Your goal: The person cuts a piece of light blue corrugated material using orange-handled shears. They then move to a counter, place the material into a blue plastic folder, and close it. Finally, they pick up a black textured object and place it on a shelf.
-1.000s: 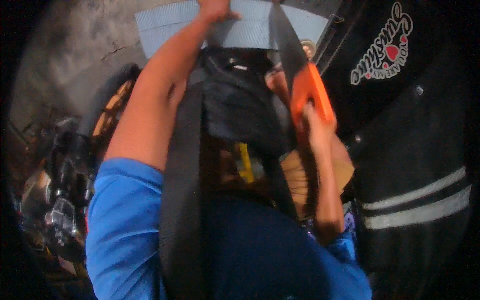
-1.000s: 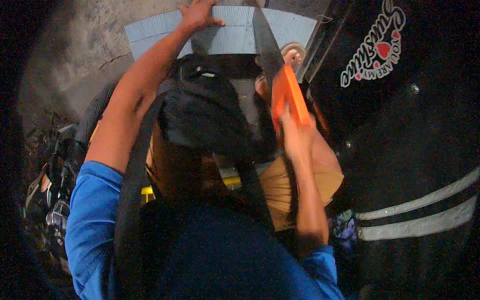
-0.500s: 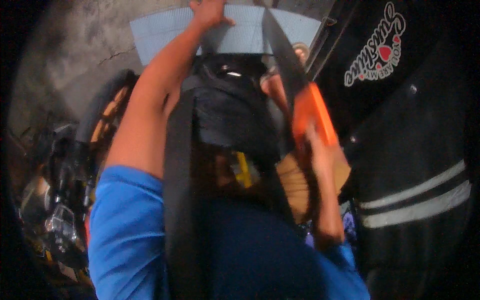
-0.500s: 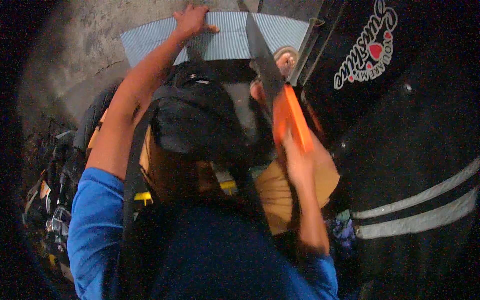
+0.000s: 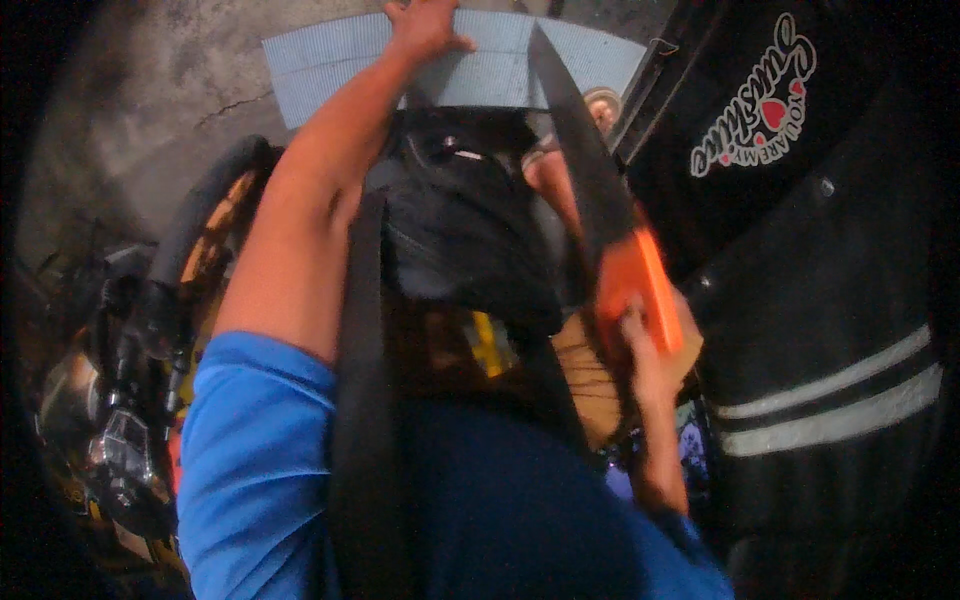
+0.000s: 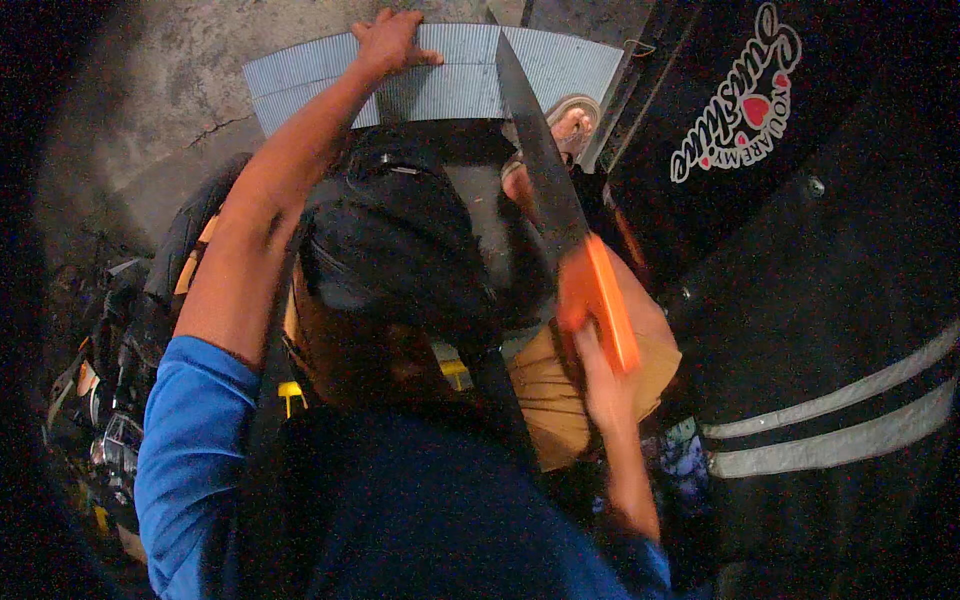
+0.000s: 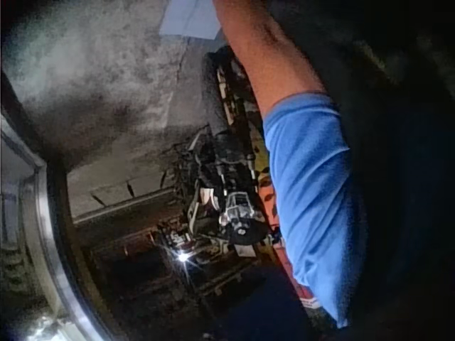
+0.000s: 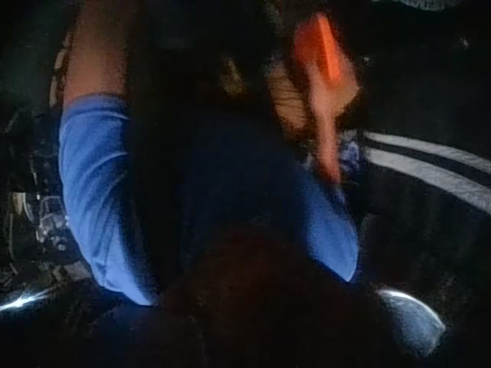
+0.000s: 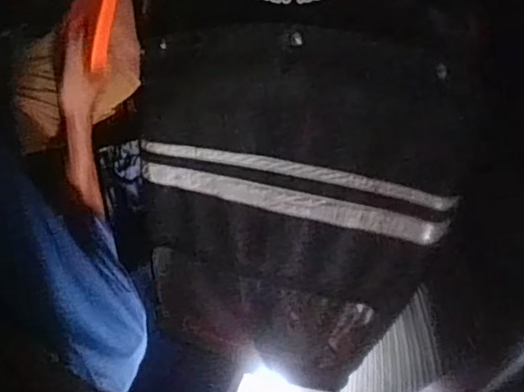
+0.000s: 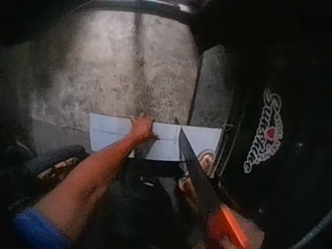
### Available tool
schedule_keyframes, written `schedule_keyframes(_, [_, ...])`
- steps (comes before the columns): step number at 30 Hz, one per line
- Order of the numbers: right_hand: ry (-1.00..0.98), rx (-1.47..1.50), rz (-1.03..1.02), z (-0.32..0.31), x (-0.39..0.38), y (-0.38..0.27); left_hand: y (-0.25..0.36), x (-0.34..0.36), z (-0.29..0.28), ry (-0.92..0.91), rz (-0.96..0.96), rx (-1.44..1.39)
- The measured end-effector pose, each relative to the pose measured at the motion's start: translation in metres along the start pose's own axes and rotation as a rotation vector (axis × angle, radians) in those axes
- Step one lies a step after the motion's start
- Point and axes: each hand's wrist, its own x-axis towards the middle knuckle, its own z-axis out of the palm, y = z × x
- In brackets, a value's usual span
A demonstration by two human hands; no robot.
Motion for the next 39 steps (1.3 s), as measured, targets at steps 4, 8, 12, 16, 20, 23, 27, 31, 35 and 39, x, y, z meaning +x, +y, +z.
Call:
schedule_keyframes(4, [-0.022, -0.017, -0.150, -0.029, -0.027, 0.008, 0.010, -0.010, -0.012, 0.023, 0.013, 0.038])
schedule_keyframes(8, [0.058, 0.191, -0.204, 0.083, 0.129, -0.010, 0.010, 0.005, -0.001, 0.011, 0.072, 0.037])
schedule_keyframes(12, [0.035, 0.122, -0.090, 0.032, 0.067, -0.014, 0.004, -0.002, 0.001, -0.040, 0.044, -0.004])
schedule_keyframes(16, [-0.011, -0.102, 0.082, -0.060, -0.058, -0.024, 0.003, -0.007, -0.004, 0.024, 0.027, 0.016])
schedule_keyframes(20, [0.106, 0.090, -0.052, 0.035, 0.055, -0.016, 0.010, 0.001, 0.005, 0.076, 0.085, 0.018])
schedule_keyframes(23, [0.032, 0.210, -0.224, 0.073, 0.111, -0.024, 0.013, 0.000, 0.004, 0.054, 0.075, 0.022])
schedule_keyframes(27, [0.066, -0.050, -0.053, -0.022, 0.029, -0.028, 0.003, 0.003, 0.003, 0.014, 0.020, -0.002])
schedule_keyframes(31, [0.034, 0.077, 0.065, -0.086, -0.027, -0.043, 0.006, -0.012, -0.006, 0.043, 0.032, 0.021])
schedule_keyframes(35, [-0.184, 0.189, 0.029, -0.031, 0.110, -0.069, 0.016, -0.003, -0.005, 0.046, 0.068, 0.037])
schedule_keyframes(39, [-0.232, 0.119, -0.079, -0.012, 0.104, -0.120, 0.013, -0.013, 0.002, 0.127, 0.086, -0.020])
